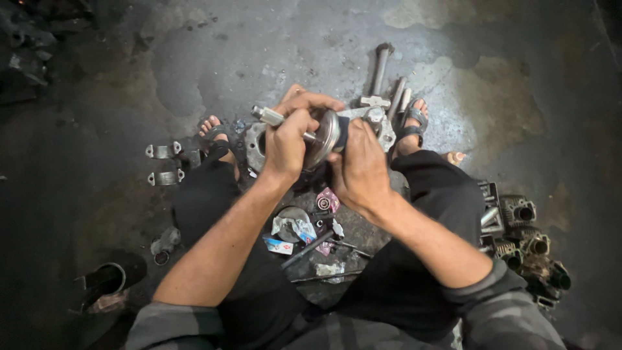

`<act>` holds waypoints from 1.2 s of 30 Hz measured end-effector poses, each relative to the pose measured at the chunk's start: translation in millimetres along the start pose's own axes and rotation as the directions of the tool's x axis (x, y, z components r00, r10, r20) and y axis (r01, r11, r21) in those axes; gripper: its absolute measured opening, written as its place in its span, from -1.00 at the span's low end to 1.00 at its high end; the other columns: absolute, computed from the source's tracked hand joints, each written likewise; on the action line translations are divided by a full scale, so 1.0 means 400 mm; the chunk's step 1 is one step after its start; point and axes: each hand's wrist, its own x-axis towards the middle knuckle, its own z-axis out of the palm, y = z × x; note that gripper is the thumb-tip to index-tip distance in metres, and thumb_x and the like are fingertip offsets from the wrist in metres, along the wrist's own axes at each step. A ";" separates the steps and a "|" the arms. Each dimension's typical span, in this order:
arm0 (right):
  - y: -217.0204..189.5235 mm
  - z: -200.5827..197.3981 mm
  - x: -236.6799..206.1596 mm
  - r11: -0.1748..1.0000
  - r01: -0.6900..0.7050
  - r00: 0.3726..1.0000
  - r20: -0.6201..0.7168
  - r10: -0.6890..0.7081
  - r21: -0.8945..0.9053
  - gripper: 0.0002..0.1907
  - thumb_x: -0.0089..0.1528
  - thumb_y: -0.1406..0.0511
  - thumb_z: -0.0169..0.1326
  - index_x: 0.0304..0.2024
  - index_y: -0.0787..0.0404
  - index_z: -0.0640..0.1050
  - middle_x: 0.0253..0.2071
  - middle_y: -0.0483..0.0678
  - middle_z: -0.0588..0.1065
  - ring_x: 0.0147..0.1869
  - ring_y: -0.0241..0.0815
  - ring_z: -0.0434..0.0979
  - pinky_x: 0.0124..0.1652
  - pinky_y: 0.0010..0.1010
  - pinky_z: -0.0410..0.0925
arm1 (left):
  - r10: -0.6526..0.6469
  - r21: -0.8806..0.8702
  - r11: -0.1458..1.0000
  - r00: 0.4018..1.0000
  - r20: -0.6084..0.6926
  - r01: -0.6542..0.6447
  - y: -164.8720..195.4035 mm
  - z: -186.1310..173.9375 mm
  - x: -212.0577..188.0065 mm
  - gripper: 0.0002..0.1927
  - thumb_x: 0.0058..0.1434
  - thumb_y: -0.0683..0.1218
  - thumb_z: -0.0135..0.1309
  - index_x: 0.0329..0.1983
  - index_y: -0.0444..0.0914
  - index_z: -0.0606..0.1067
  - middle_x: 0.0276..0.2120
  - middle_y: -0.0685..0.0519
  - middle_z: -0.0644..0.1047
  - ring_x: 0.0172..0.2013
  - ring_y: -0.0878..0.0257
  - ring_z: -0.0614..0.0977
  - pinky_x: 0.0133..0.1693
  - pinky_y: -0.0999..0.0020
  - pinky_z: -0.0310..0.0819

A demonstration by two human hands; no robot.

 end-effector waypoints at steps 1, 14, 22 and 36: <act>-0.003 -0.012 0.000 0.999 -0.021 1.000 0.015 0.020 0.029 -0.62 0.46 0.22 -0.09 0.22 0.33 0.29 0.03 0.23 0.38 0.02 0.26 0.42 -0.01 0.02 0.32 | -0.006 -0.030 1.000 0.999 0.043 0.007 0.004 -0.004 0.006 -0.60 0.07 -0.19 -0.19 -0.18 -0.35 0.64 -0.24 0.02 0.48 -0.19 0.25 0.48 -0.04 0.40 0.42; 0.025 -0.022 -0.081 -0.408 -0.648 0.597 0.762 0.252 0.643 -0.34 0.44 -0.07 -0.13 0.26 0.37 0.36 0.03 0.16 0.52 0.02 -0.05 0.62 0.02 -0.18 0.51 | 0.170 0.043 0.976 0.865 0.473 -0.215 0.039 -0.009 0.042 -0.58 -0.07 -0.13 -0.14 -0.23 -0.34 0.64 -0.18 -0.08 0.61 -0.09 0.13 0.61 0.05 0.31 0.50; 0.061 0.008 -0.073 0.988 -0.150 0.976 0.167 0.141 0.047 -0.38 0.50 -0.02 -0.11 0.29 0.38 0.21 -0.21 0.25 0.50 -0.20 0.23 0.55 -0.22 -0.06 0.42 | 0.014 0.074 0.996 0.944 0.329 -0.040 0.008 -0.015 0.049 -0.59 0.00 -0.13 -0.15 -0.24 -0.37 0.65 -0.18 -0.12 0.61 -0.15 0.12 0.52 -0.03 0.32 0.39; -0.034 0.072 -0.169 0.212 -0.876 0.298 0.831 -0.469 0.433 -0.49 0.32 0.00 -0.01 0.09 0.26 0.45 -0.27 0.10 0.56 -0.19 0.03 0.56 -0.18 -0.14 0.40 | 0.133 -0.084 0.991 0.847 0.514 -0.105 -0.001 -0.010 0.014 -0.58 -0.05 -0.09 -0.14 -0.27 -0.38 0.63 -0.20 -0.10 0.60 -0.07 0.11 0.56 0.11 0.28 0.44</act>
